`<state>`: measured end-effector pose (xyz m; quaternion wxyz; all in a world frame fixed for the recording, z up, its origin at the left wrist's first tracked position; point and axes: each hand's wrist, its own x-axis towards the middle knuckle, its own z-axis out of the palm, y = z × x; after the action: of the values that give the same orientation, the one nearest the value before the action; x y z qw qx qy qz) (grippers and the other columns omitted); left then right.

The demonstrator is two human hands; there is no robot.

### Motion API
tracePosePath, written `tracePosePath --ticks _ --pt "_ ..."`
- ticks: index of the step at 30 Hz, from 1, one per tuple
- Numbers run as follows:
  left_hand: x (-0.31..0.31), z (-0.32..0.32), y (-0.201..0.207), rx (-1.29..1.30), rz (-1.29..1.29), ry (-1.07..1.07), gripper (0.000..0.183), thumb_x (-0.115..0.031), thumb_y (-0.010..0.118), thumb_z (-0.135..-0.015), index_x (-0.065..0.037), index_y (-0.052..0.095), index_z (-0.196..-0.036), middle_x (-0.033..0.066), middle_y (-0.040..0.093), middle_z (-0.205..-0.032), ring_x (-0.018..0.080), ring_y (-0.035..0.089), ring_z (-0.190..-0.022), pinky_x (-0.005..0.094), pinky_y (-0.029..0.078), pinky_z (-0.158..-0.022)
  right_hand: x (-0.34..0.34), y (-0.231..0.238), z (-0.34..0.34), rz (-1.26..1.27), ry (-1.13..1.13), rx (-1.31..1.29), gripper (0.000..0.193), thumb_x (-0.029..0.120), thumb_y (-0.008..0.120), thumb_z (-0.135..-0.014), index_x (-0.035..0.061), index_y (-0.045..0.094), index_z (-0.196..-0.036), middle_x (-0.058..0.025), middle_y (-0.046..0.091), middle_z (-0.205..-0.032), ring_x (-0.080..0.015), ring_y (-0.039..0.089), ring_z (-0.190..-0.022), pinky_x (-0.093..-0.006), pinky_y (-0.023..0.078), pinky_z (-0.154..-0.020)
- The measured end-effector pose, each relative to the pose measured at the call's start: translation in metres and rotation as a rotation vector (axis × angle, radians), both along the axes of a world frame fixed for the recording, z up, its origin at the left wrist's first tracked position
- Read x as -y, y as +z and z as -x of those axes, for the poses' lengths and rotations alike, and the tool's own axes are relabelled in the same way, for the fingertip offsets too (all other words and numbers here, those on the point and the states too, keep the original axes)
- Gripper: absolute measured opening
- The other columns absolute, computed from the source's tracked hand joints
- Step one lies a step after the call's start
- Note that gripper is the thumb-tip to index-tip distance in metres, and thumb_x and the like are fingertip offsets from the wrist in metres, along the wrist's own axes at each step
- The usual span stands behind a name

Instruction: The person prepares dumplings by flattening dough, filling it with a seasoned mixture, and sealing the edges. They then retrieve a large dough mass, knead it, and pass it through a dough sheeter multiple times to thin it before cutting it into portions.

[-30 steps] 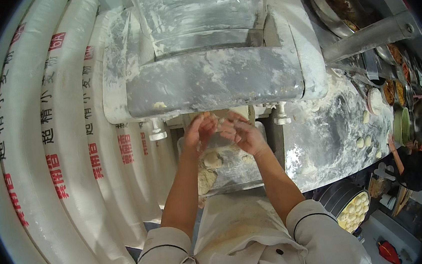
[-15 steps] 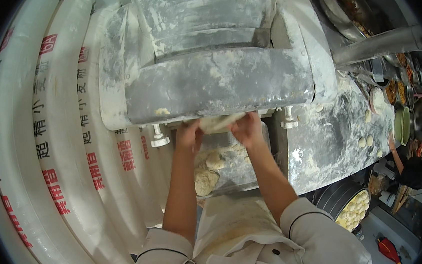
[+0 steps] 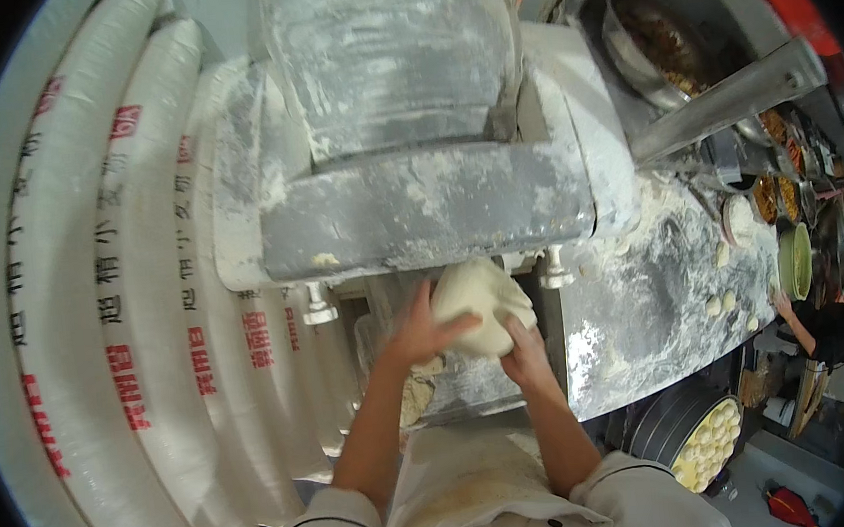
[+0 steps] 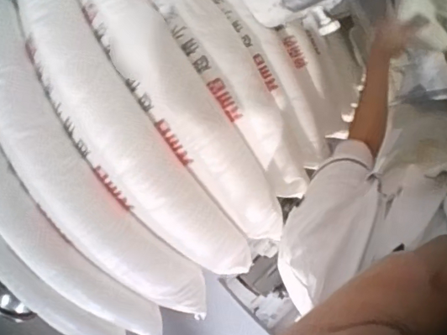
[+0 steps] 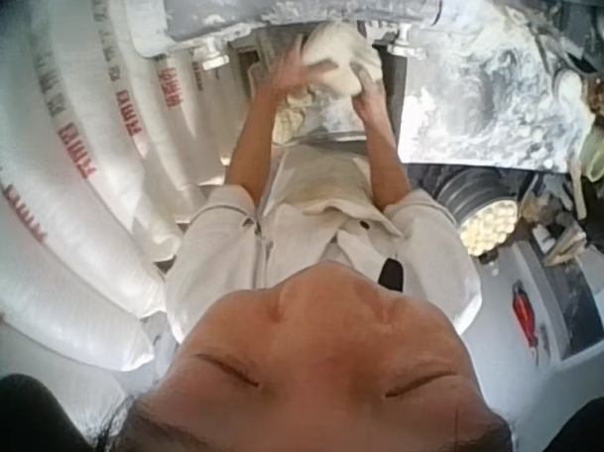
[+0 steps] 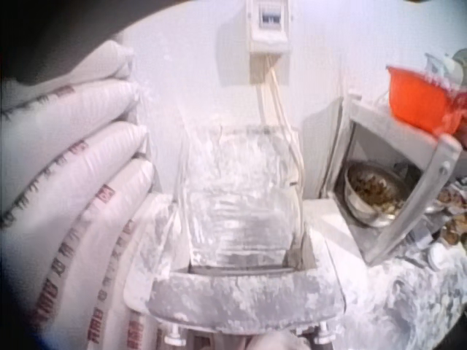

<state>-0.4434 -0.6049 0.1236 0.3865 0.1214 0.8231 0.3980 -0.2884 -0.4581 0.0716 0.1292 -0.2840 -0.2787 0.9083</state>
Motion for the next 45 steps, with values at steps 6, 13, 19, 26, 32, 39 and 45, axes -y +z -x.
tracePosePath --ticks 6,13,19,26,32,39,45 --pt "0.024 -0.012 0.163 0.161 -1.013 0.237 0.108 -0.027 0.096 -0.067 -0.004 0.037 -0.155 0.0125 0.053 -0.147 0.0252 0.05 -0.136 0.0449 0.041 -0.115 -0.077 0.188 0.059 -0.515 0.204 -0.128 0.054 0.034 0.062 -0.102 0.0014 0.053 -0.144 -0.0111 0.063 -0.134 -0.0199 0.061 -0.121 -0.036 0.05 -0.103" --pt "-0.045 0.218 0.282 -0.829 -0.532 0.49 0.067 -0.038 0.07 -0.095 0.002 0.049 -0.144 0.0204 0.062 -0.132 0.0263 0.061 -0.119 0.0371 0.05 -0.101 -0.136 0.363 0.257 -1.752 -0.221 0.089 0.048 0.036 0.066 -0.099 -0.0036 0.061 -0.125 -0.0202 0.068 -0.111 -0.0308 0.067 -0.101 -0.0404 0.053 -0.09" --pt "-0.019 0.219 0.204 -0.709 -0.282 0.076 0.058 -0.034 0.061 -0.103 0.003 0.049 -0.147 0.0183 0.063 -0.133 0.0225 0.063 -0.116 0.0367 0.049 -0.101 -0.102 0.314 0.223 -1.909 0.481 0.159 0.032 0.025 0.064 -0.097 0.0025 0.068 -0.119 -0.0216 0.07 -0.115 -0.0401 0.066 -0.11 -0.0496 0.051 -0.093" --pt "0.005 -0.034 0.176 0.436 -1.365 0.355 0.064 -0.049 0.049 -0.107 -0.002 0.045 -0.151 0.0119 0.057 -0.148 0.0212 0.057 -0.131 0.0392 0.042 -0.113 0.03 0.266 0.063 -1.694 0.32 -0.527 0.033 0.025 0.06 -0.099 0.0076 0.068 -0.126 -0.0172 0.067 -0.129 -0.0345 0.062 -0.121 -0.0512 0.042 -0.107" --pt "0.051 -0.14 0.081 0.907 -0.645 0.456 0.058 -0.037 0.055 -0.107 -0.003 0.044 -0.153 0.0135 0.061 -0.136 0.0183 0.062 -0.122 0.0375 0.051 -0.104 0.001 0.103 -0.005 -1.164 0.798 0.44 0.049 0.035 0.063 -0.1 0.0007 0.06 -0.136 -0.0186 0.065 -0.135 -0.0292 0.062 -0.125 -0.0495 0.042 -0.11" --pt "0.064 -0.035 -0.044 0.058 -0.309 0.31 0.088 -0.025 0.083 -0.088 -0.004 0.034 -0.158 0.017 0.065 -0.121 0.0212 0.067 -0.106 0.0365 0.057 -0.08 -0.054 0.077 0.014 -0.802 0.857 0.468 0.076 0.045 0.076 -0.091 -0.0024 0.049 -0.144 -0.0171 0.07 -0.118 -0.0258 0.071 -0.103 -0.0364 0.055 -0.088" --pt "0.021 0.093 -0.093 -0.015 -0.118 0.399 0.078 -0.034 0.074 -0.094 -0.001 0.039 -0.155 0.0182 0.052 -0.148 0.0282 0.053 -0.133 0.0415 0.048 -0.104 -0.04 0.025 0.116 -1.048 0.523 0.357 0.064 0.029 0.07 -0.095 -0.0016 0.046 -0.146 -0.0202 0.059 -0.138 -0.031 0.058 -0.127 -0.0418 0.049 -0.102"
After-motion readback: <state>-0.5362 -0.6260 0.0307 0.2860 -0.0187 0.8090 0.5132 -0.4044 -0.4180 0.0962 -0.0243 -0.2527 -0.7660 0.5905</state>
